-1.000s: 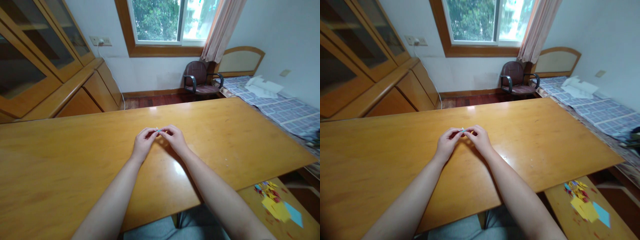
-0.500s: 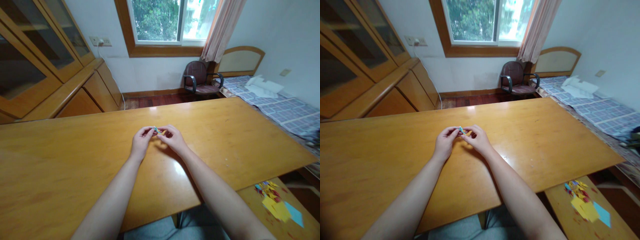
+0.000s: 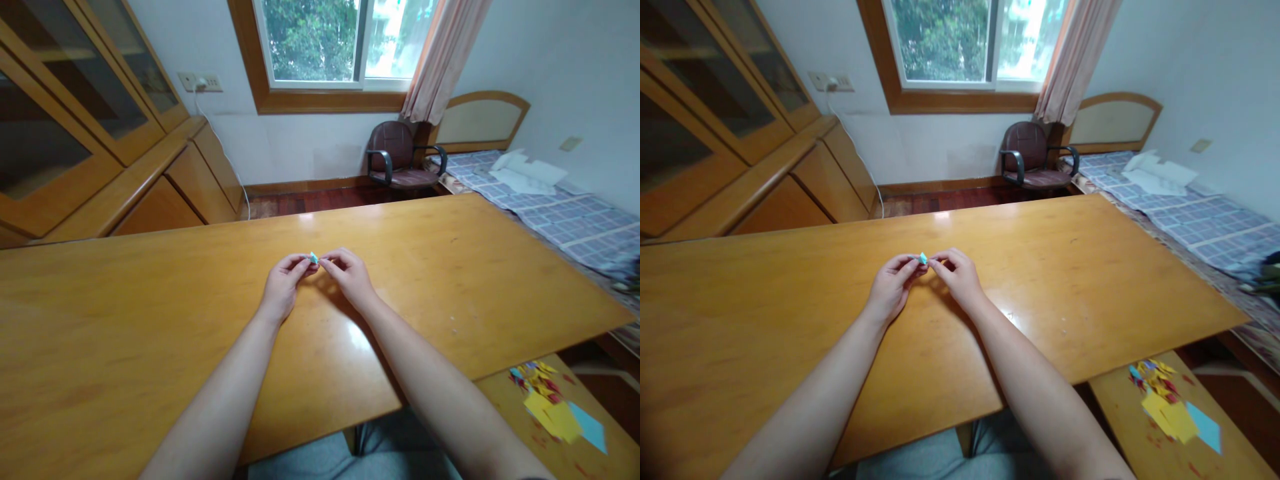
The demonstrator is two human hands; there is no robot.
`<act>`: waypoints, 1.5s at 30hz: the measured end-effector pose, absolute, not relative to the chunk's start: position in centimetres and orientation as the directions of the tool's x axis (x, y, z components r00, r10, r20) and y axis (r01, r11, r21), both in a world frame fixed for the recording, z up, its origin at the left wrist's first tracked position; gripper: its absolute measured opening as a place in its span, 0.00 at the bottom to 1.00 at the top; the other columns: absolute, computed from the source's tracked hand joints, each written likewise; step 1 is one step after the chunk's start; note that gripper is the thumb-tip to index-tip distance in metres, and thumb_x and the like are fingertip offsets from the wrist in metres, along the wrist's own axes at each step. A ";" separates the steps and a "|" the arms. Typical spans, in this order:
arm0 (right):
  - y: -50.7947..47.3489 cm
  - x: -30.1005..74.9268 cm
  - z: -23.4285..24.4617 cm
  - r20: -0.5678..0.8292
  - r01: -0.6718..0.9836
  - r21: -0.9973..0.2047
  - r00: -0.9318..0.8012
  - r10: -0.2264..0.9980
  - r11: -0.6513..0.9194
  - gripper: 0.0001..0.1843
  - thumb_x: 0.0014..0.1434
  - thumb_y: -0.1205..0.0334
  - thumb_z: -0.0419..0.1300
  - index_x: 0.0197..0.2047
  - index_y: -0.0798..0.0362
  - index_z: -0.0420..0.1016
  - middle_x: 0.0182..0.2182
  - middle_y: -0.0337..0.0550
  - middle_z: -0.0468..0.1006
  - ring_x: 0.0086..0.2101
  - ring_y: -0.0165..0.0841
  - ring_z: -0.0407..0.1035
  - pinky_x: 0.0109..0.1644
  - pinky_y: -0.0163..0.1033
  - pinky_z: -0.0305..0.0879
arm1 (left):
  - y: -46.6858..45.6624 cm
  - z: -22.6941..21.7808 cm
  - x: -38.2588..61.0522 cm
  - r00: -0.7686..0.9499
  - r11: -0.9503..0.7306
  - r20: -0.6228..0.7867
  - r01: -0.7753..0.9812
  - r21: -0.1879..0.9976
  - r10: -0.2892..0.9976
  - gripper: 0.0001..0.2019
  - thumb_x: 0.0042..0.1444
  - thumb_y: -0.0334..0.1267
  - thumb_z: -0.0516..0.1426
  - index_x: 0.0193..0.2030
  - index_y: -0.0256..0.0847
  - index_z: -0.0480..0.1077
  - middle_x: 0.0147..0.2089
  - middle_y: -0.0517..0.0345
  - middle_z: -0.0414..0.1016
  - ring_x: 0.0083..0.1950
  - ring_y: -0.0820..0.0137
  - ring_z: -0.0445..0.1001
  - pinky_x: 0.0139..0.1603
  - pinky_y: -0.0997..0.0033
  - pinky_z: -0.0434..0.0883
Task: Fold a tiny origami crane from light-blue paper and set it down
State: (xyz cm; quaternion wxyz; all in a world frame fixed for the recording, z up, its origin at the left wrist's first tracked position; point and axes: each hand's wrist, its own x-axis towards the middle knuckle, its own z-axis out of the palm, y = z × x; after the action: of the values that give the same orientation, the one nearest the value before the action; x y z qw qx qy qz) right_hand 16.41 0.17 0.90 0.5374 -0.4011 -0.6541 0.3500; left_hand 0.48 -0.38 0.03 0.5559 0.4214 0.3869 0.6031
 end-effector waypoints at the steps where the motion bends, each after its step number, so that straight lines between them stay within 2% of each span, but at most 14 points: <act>1: 0.2 16.4 0.9 0.414 0.138 -0.895 -0.095 0.906 0.423 0.08 0.60 0.57 0.62 0.35 0.51 0.79 0.32 0.41 0.77 0.32 0.31 0.69 0.39 0.37 0.64 | -0.4 0.1 0.5 -0.017 -0.074 0.072 -0.357 0.931 0.997 0.12 0.48 0.42 0.67 0.36 0.39 0.75 0.36 0.57 0.80 0.36 0.72 0.78 0.45 0.68 0.76; 9: 0.4 16.1 0.5 0.331 0.052 -0.940 -0.111 0.937 0.338 0.09 0.58 0.57 0.63 0.38 0.52 0.79 0.33 0.41 0.78 0.28 0.29 0.68 0.35 0.35 0.65 | -0.4 -0.2 0.5 -0.037 -0.096 0.089 -0.367 0.925 0.995 0.10 0.48 0.39 0.66 0.37 0.38 0.76 0.36 0.57 0.80 0.36 0.73 0.78 0.45 0.71 0.75; 18: 0.3 16.1 0.7 0.422 0.092 -0.897 -0.106 0.900 0.432 0.06 0.57 0.59 0.65 0.37 0.51 0.81 0.33 0.41 0.79 0.35 0.32 0.72 0.41 0.37 0.67 | -0.5 0.2 0.8 -0.045 -0.119 0.110 -0.314 0.942 0.993 0.10 0.47 0.39 0.67 0.36 0.38 0.77 0.35 0.57 0.80 0.36 0.72 0.77 0.44 0.69 0.76; 25: 0.3 16.1 0.7 0.437 0.079 -0.892 -0.095 0.895 0.444 0.05 0.58 0.60 0.64 0.36 0.50 0.81 0.33 0.41 0.79 0.35 0.33 0.73 0.42 0.38 0.68 | -0.7 0.3 0.8 -0.023 -0.119 0.118 -0.316 0.941 0.993 0.11 0.46 0.39 0.67 0.36 0.38 0.77 0.37 0.56 0.80 0.38 0.70 0.78 0.47 0.64 0.76; 30: 0.1 16.1 1.0 0.461 0.111 -0.875 -0.106 0.881 0.472 0.04 0.58 0.60 0.64 0.35 0.50 0.80 0.32 0.41 0.78 0.35 0.33 0.73 0.41 0.38 0.69 | -0.7 0.1 0.7 -0.032 -0.128 0.124 -0.303 0.944 0.992 0.11 0.45 0.37 0.68 0.36 0.39 0.77 0.37 0.57 0.79 0.39 0.71 0.77 0.47 0.67 0.76; 38: 0.4 16.3 0.9 0.491 0.185 -0.843 -0.119 0.863 0.505 0.04 0.59 0.61 0.63 0.35 0.50 0.80 0.32 0.41 0.78 0.35 0.32 0.72 0.41 0.37 0.68 | -0.6 0.2 0.7 -0.069 -0.139 0.127 -0.194 0.971 0.989 0.10 0.48 0.40 0.66 0.36 0.38 0.77 0.35 0.56 0.79 0.35 0.70 0.77 0.44 0.66 0.76; 45: 0.3 16.4 0.9 0.525 0.242 -0.808 -0.120 0.843 0.538 0.04 0.60 0.62 0.62 0.35 0.51 0.79 0.31 0.41 0.78 0.33 0.31 0.71 0.39 0.36 0.68 | -0.8 0.6 0.3 -0.061 -0.305 0.306 0.029 0.952 0.950 0.07 0.52 0.40 0.63 0.34 0.40 0.78 0.35 0.56 0.76 0.37 0.70 0.76 0.43 0.69 0.74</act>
State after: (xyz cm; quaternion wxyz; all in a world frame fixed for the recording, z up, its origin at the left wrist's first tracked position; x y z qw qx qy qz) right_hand 16.38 0.26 0.92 0.5362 -0.3907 -0.6938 0.2800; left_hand 0.31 -0.78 0.61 0.3955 0.5594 0.4374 0.5825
